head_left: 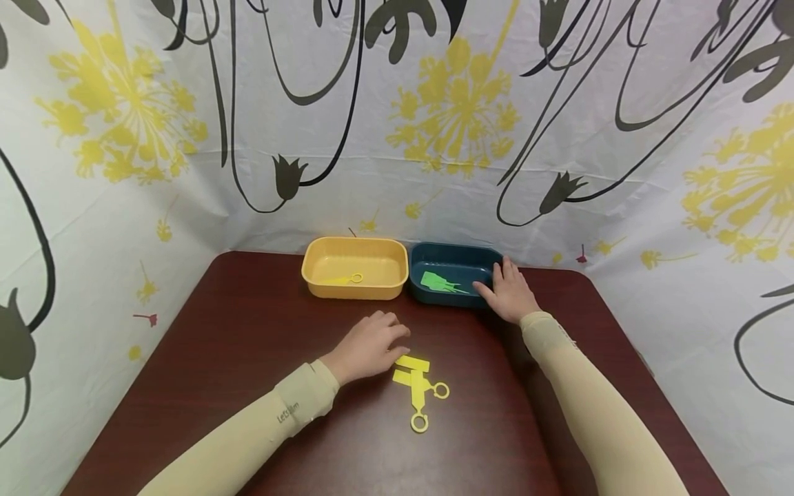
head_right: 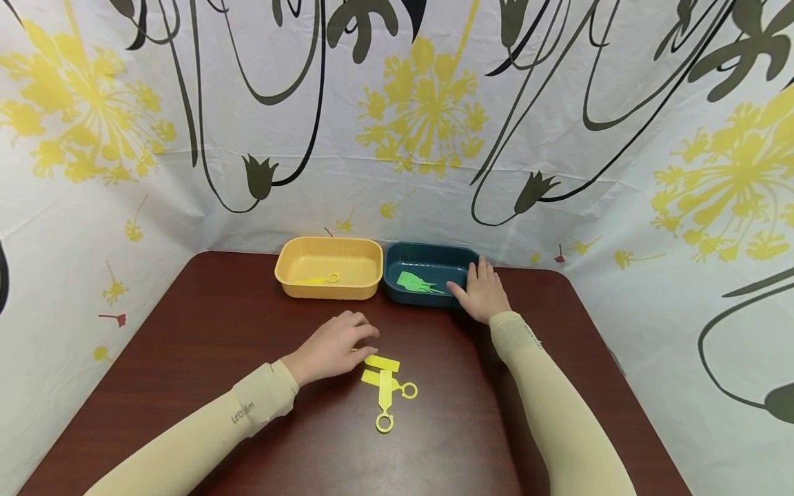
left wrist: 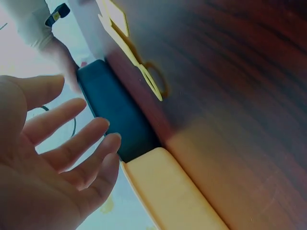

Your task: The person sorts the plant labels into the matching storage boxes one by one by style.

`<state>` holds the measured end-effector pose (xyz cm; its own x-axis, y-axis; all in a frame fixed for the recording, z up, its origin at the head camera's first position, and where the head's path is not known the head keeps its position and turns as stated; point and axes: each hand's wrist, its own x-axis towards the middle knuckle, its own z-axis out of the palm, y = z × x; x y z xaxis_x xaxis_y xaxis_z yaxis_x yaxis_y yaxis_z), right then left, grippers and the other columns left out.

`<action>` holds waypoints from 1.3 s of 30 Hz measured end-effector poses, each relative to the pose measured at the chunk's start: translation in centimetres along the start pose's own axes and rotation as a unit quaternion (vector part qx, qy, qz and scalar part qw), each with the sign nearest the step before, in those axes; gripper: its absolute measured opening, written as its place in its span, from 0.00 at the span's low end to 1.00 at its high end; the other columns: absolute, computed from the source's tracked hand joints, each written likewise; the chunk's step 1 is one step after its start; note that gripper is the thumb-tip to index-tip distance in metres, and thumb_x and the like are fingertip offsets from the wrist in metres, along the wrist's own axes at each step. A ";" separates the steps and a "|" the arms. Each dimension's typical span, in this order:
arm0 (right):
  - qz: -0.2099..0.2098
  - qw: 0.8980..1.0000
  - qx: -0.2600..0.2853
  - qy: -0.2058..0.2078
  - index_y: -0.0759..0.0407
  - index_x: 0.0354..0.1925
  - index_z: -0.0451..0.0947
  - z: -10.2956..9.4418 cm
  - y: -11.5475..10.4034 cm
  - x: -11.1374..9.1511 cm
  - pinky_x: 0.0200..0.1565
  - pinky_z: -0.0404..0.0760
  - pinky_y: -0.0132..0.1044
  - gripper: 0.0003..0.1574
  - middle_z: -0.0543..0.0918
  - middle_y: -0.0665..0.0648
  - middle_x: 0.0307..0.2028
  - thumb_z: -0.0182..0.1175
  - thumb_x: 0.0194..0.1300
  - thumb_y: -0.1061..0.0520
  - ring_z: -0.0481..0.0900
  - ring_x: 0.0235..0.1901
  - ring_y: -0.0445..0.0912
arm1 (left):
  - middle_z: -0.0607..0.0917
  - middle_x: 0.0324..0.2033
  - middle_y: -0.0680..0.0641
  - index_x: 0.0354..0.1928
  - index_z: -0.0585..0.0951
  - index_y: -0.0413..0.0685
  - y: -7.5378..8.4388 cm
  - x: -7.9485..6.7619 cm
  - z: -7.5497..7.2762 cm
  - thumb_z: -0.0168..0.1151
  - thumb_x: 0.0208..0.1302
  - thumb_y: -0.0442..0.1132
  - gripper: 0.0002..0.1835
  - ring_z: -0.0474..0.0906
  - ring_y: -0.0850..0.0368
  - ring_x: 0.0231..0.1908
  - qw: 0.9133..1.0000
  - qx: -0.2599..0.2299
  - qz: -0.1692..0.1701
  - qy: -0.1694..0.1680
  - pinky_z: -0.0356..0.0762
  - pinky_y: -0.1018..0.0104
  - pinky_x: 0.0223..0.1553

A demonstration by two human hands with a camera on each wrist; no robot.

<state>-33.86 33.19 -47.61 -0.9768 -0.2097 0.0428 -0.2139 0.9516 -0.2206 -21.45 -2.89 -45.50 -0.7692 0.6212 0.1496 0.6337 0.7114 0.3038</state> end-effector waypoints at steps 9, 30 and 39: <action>-0.001 1.000 0.004 0.001 0.72 0.78 0.41 0.2 0.2 0.1 0.71 0.41 0.63 0.65 0.35 0.73 0.77 0.35 0.71 0.21 0.36 0.76 0.68 | 0.79 0.44 0.54 0.58 0.84 0.56 1.0 -0.6 1.0 0.67 0.67 0.45 0.18 0.70 0.58 0.43 0.998 0.016 0.040 -0.055 0.74 0.63 0.44; 0.001 1.000 0.005 -0.006 0.72 0.78 0.40 0.0 0.2 0.1 0.71 0.41 0.65 0.65 0.34 0.73 0.77 0.34 0.71 0.21 0.35 0.76 0.68 | 0.73 0.36 0.55 0.52 0.86 0.53 1.3 -0.6 2.4 0.72 0.63 0.43 0.15 0.66 0.57 0.37 0.992 0.070 0.057 -0.085 0.72 0.64 0.37; 0.003 1.000 0.007 -0.001 0.72 0.78 0.42 0.1 0.0 0.1 0.71 0.43 0.64 0.65 0.35 0.73 0.77 0.35 0.71 0.20 0.36 0.76 0.68 | 0.71 0.32 0.55 0.43 0.86 0.50 1.0 -0.3 2.8 0.72 0.62 0.38 0.08 0.66 0.58 0.34 0.995 0.061 0.047 -0.065 0.71 0.66 0.35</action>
<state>-33.97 33.10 -47.73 -0.9780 -0.2046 0.0404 -0.2083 0.9496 -0.2344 -20.36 -1.40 -47.86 -0.6938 0.7186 0.0473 0.7140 0.6777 0.1760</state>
